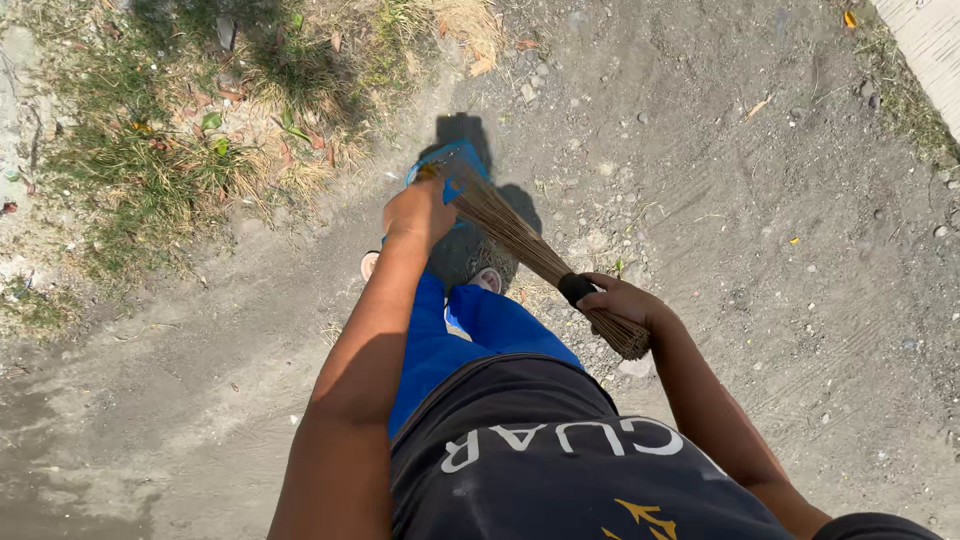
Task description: The person picks up a small blue dustpan and a bundle of sticks, walks over to a green bag filled with debris, and uses the dustpan to push litter into the bag.
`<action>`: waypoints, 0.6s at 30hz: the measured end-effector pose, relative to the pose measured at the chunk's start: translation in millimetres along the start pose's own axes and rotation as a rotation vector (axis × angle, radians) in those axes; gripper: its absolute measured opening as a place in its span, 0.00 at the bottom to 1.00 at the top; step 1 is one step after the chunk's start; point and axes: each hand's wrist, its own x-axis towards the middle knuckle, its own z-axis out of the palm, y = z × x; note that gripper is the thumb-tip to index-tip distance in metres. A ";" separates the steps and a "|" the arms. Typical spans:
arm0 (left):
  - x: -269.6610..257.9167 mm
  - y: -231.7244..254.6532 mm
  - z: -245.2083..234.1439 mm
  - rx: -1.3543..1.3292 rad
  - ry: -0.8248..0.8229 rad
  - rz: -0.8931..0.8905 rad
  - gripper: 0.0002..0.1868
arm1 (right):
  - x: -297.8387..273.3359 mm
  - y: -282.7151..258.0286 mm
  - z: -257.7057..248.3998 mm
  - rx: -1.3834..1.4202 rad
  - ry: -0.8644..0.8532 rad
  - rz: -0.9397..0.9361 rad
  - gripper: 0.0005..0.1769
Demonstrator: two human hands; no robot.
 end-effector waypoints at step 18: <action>-136.8 -249.8 -62.1 -0.418 0.462 -0.575 0.21 | 193.1 -149.6 106.0 0.356 -0.357 -0.213 0.40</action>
